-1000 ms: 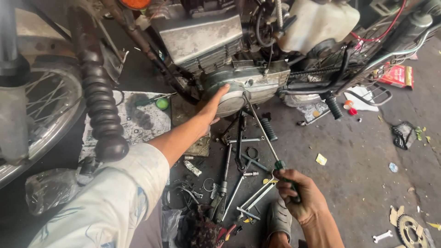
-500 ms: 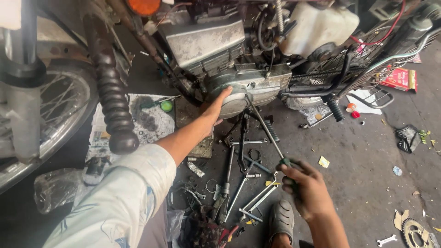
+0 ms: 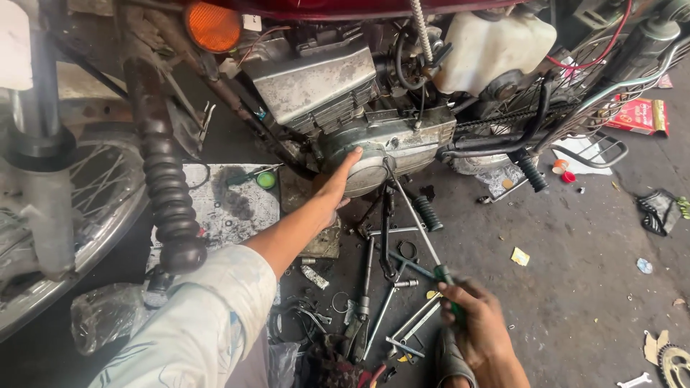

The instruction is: The person kneels beside a red Yamaha motorcycle and works on its engine. They remove the round engine side cover, set it down, then use wrenches and a socket tool to loosen and tighten fasteners on the engine case, handling bolts and gaskets laid out on newspaper on the floor.

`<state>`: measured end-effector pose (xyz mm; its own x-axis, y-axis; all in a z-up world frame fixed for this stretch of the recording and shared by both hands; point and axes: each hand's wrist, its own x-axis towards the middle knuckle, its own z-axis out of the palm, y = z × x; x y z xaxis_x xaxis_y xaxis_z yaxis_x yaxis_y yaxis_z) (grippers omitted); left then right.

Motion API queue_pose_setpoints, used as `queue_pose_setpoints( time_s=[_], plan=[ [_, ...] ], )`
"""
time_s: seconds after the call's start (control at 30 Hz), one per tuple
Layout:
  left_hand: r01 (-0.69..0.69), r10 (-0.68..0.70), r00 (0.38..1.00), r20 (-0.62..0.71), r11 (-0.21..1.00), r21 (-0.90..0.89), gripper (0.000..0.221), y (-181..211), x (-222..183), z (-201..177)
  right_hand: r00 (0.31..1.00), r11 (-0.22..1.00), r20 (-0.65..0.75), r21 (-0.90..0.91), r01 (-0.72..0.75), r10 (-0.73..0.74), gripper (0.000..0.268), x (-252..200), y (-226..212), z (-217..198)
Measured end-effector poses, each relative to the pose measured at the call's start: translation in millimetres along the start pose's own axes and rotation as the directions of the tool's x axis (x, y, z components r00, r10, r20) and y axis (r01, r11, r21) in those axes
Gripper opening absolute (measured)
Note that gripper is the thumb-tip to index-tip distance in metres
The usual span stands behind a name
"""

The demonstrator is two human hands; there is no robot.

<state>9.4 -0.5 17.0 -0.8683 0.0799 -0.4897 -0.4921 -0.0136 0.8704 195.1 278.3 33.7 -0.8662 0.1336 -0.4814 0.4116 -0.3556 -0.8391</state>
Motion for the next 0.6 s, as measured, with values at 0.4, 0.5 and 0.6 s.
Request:
queue_pose_setpoints(
  time_s=[0.4, 0.5, 0.6],
  plan=[
    [-0.026, 0.026, 0.999, 0.022, 1.0, -0.013, 0.126, -6.6, 5.4, 1.5, 0.96, 0.952, -0.164, -0.246, 0.184, -0.228, 0.026, -23.3, -8.2, 25.8],
    [-0.032, 0.033, 0.999, 0.024, 0.999, -0.023, 0.127, -9.9, 13.0, 1.2, 0.936, 0.881, -0.128, -0.4, 0.254, -0.328, 0.031, -23.4, -6.3, 28.0],
    [-0.024, 0.025, 1.0, 0.018, 0.999, -0.022, 0.127, -10.7, 13.9, 1.0, 0.832, 0.57, -0.074, -0.762, 0.309, -0.55, 0.033, -13.8, 20.8, 16.9]
  ],
)
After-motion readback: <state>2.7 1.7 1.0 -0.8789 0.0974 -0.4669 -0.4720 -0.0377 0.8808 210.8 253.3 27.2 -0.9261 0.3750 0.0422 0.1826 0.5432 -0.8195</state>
